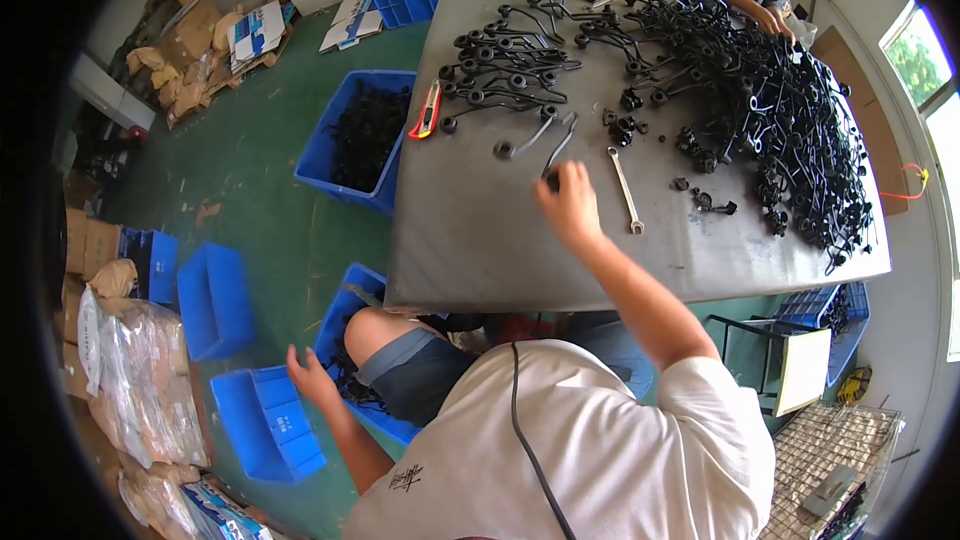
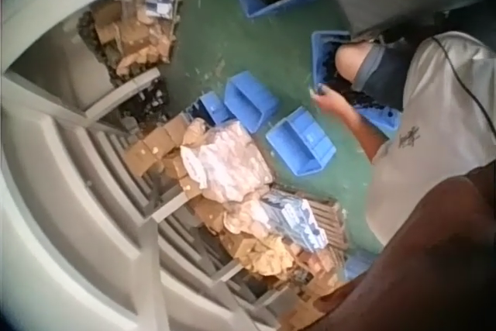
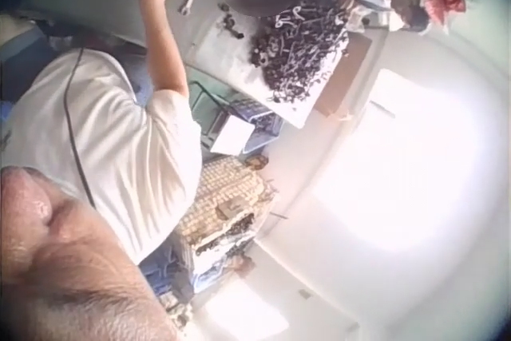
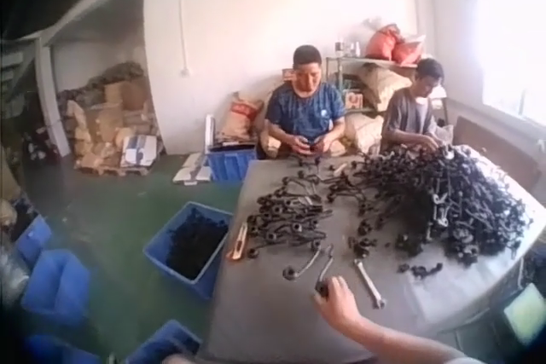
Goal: Assembling small black mechanical components on a work table.
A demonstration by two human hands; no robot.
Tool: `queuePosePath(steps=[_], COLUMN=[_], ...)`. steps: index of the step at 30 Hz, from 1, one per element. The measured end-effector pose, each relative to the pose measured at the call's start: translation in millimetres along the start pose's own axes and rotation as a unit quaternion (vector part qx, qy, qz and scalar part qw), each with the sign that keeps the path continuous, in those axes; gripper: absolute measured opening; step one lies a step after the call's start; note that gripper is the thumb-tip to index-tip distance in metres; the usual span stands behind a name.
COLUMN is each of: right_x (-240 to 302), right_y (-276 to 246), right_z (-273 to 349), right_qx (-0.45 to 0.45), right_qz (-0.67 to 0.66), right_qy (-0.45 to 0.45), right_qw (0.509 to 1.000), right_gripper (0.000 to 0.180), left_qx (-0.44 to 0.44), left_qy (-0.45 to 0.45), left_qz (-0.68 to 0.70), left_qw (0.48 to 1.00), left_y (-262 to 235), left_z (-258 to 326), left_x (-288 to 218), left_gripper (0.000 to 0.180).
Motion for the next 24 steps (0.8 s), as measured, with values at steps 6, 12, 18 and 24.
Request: queuePosePath(steps=[6, 12, 18, 24], right_x=[-6.1, -77.7, -109.0, -31.4], right_y=[-27.6, -30.4, -11.1, -26.3], right_z=[5.5, -93.3, -105.9, -19.4], right_qx=[-0.012, -0.081, -0.003, 0.006], right_qz=[0.049, 0.231, 0.115, 0.036], right_qy=[-0.074, -0.032, 0.006, -0.035], right_qw=[0.996, 0.969, 0.993, 0.999], right_gripper=[0.031, 0.049, 0.052, 0.051], left_qx=[0.167, 0.334, 0.369, 0.342], left_qy=[0.216, 0.386, 0.437, 0.4], left_qz=[0.211, 0.219, 0.17, 0.108], left_qw=[0.939, 0.832, 0.803, 0.844], left_y=[107.5, 220.6, 286.0, 251.5], left_z=[27.9, 104.6, 140.6, 129.2], left_x=[-201.9, -317.4, -323.3, -298.7], left_gripper=[0.043, 0.058, 0.037, 0.035])
Point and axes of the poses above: each hand's wrist, its own z-axis away from the middle knuckle, its own y-axis out of the palm, x = y × z, the point moved 5 cm from there along -z, towards the middle knuckle, and after that the axes turned 15 degrees about z, right-handed, at the moved point
